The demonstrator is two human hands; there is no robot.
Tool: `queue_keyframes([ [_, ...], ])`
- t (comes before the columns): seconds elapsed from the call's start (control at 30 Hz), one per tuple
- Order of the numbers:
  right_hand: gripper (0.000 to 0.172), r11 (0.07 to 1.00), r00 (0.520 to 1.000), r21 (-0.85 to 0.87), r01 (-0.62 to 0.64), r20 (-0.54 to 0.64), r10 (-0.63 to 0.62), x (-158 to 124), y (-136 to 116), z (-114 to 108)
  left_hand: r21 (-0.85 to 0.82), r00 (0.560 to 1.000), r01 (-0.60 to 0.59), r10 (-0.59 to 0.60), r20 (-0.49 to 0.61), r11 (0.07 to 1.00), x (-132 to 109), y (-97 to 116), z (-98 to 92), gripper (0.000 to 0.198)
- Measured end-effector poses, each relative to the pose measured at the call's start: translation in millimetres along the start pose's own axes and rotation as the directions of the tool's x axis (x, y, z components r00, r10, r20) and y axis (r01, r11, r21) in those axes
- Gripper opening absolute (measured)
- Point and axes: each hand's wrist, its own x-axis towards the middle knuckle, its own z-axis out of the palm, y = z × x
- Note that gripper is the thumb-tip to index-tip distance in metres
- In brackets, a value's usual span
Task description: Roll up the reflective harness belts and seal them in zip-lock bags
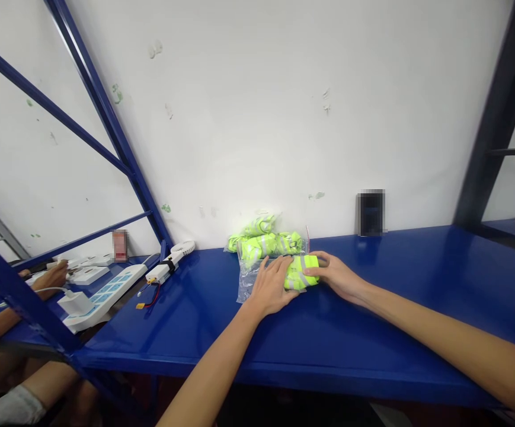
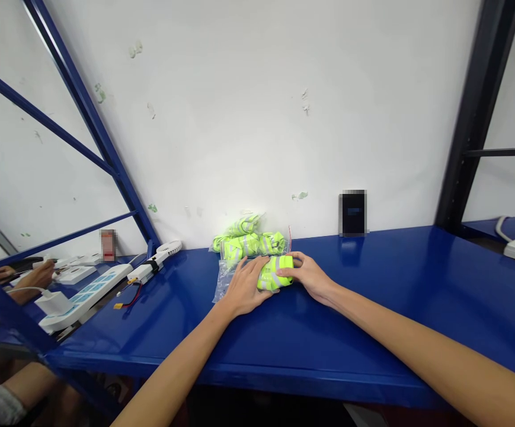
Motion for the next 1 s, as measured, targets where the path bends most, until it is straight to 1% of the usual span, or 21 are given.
queue_keyframes([
  [0.07, 0.051, 0.995, 0.998, -0.09, 0.041, -0.037, -0.044, -0.8, -1.5, 1.3, -0.014, 0.999, 0.029, -0.029, 0.026, 0.999, 3.5, 0.5, 1.9, 0.079],
  [0.13, 0.046, 0.979, 0.995, -0.195, 0.067, -0.055, -0.079, -2.3, -2.0, 1.9, -0.035, 0.995, 0.051, -0.048, 0.083, 0.998, 6.8, 0.5, 2.5, 0.085],
  [0.2, 0.043, 0.965, 0.993, -0.253, 0.073, -0.072, -0.094, -3.7, -1.2, 2.1, -0.051, 0.988, 0.075, -0.067, 0.137, 0.996, 9.3, 0.2, 0.3, 0.085],
  [0.27, 0.041, 0.963, 0.995, -0.263, 0.053, -0.068, -0.073, -4.8, 0.4, 3.0, -0.054, 0.982, 0.08, -0.069, 0.178, 0.995, 12.0, 0.1, -4.6, 0.082],
  [0.37, 0.038, 0.98, 1.0, -0.2, 0.016, 0.004, -0.016, -6.9, 1.3, 7.4, -0.058, 0.973, 0.009, 0.005, 0.23, 0.998, 20.5, 2.6, -13.5, 0.08],
  [0.47, 0.031, 0.998, 0.995, -0.069, -0.007, 0.101, 0.014, -10.3, -1.3, 13.1, -0.086, 0.96, -0.068, 0.088, 0.265, 0.994, 34.5, 9.7, -19.1, 0.078],
  [0.53, 0.023, 0.999, 0.99, 0.015, -0.034, 0.138, 0.032, -12.4, -4.2, 13.5, -0.112, 0.953, -0.08, 0.109, 0.282, 0.99, 42.3, 16.2, -20.5, 0.072],
  [0.6, 0.019, 0.992, 0.979, 0.084, -0.097, 0.189, 0.08, -12.9, -7.2, 9.2, -0.15, 0.947, -0.072, 0.115, 0.299, 0.986, 46.2, 21.9, -22.4, 0.069],
  [0.67, 0.023, 0.975, 0.96, 0.122, -0.184, 0.235, 0.151, -11.3, -10.1, 1.6, -0.238, 0.942, -0.049, 0.124, 0.313, 0.97, 47.6, 24.1, -27.0, 0.072],
  [0.73, 0.033, 0.96, 0.945, 0.137, -0.245, 0.255, 0.205, -8.1, -13.1, -6.5, -0.384, 0.944, -0.011, 0.136, 0.301, 0.923, 50.6, 21.4, -33.9, 0.071],
  [0.8, 0.047, 0.95, 0.93, 0.131, -0.282, 0.279, 0.238, -4.5, -16.8, -12.7, -0.506, 0.962, 0.052, 0.092, 0.255, 0.861, 57.2, 14.6, -39.7, 0.058],
  [0.87, 0.063, 0.945, 0.913, 0.105, -0.31, 0.31, 0.265, -1.8, -20.8, -16.8, -0.52, 0.982, 0.135, -0.044, 0.183, 0.843, 65.4, 6.6, -39.5, 0.05],
  [0.9, 0.068, 0.945, 0.909, 0.078, -0.317, 0.311, 0.279, -0.9, -22.6, -18.5, -0.481, 0.982, 0.178, -0.12, 0.148, 0.858, 68.4, 3.3, -36.2, 0.049],
  [0.93, 0.067, 0.949, 0.912, 0.038, -0.314, 0.29, 0.291, -0.4, -24.0, -20.2, -0.414, 0.976, 0.215, -0.178, 0.128, 0.884, 70.0, 0.7, -31.1, 0.05],
  [0.97, 0.062, 0.953, 0.92, -0.019, -0.302, 0.258, 0.296, -0.1, -24.8, -22.0, -0.325, 0.968, 0.245, -0.216, 0.126, 0.913, 69.9, -0.9, -24.4, 0.052],
  [1.0, 0.054, 0.954, 0.927, -0.093, -0.284, 0.226, 0.298, 0.1, -25.0, -23.9, -0.222, 0.961, 0.262, -0.233, 0.148, 0.939, 68.2, -1.6, -16.9, 0.054],
])
